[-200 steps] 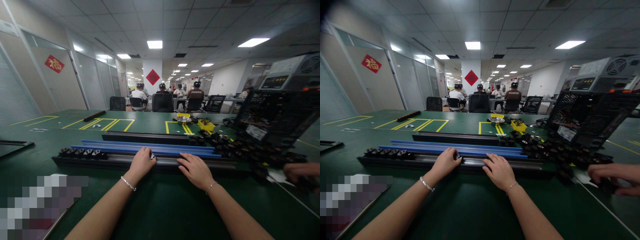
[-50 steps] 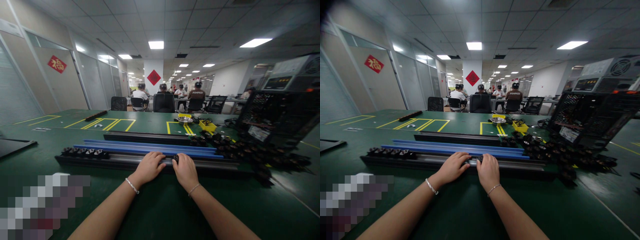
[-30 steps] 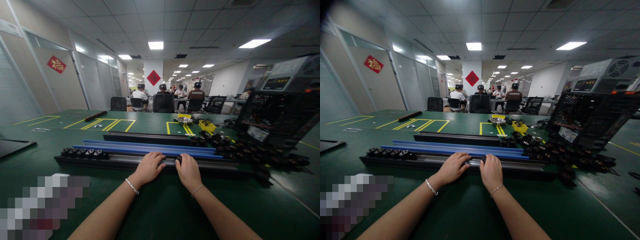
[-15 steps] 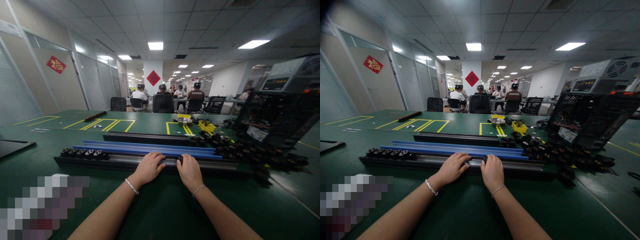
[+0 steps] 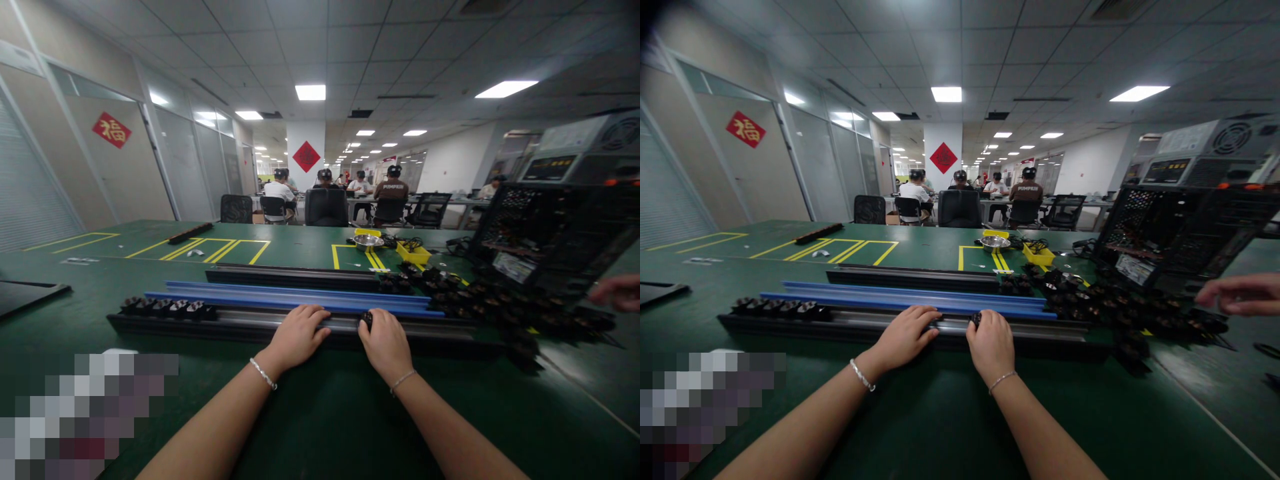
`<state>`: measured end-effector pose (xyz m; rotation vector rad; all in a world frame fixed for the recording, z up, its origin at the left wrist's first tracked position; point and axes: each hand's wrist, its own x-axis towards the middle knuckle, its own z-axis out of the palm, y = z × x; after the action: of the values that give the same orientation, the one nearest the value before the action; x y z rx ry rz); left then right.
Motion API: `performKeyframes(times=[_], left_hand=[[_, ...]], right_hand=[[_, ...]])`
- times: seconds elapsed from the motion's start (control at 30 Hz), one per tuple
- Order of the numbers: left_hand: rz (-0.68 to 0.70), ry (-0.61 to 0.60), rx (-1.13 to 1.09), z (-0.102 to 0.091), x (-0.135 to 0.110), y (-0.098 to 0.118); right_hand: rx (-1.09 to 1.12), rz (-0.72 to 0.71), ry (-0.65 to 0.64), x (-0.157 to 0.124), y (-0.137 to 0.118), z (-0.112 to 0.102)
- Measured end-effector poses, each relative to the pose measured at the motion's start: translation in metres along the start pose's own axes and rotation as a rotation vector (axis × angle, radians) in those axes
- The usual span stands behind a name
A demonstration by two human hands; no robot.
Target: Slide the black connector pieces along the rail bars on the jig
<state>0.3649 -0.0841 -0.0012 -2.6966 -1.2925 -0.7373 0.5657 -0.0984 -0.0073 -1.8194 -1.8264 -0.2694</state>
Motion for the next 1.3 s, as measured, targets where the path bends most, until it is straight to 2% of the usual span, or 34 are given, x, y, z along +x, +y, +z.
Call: performKeyframes(times=[0.4, 0.97, 1.3], left_hand=[[0.002, -0.002, 0.000, 0.000, 0.000, 0.000], [-0.009, -0.017, 0.006, 0.000, 0.000, 0.000], [-0.008, -0.024, 0.007, -0.001, 0.000, 0.000]], right_hand=[[0.011, 0.050, 0.038, 0.004, 0.011, -0.004], [-0.026, 0.145, 0.018, 0.008, 0.023, -0.011], [-0.084, 0.222, -0.059, 0.011, 0.027, -0.020]])
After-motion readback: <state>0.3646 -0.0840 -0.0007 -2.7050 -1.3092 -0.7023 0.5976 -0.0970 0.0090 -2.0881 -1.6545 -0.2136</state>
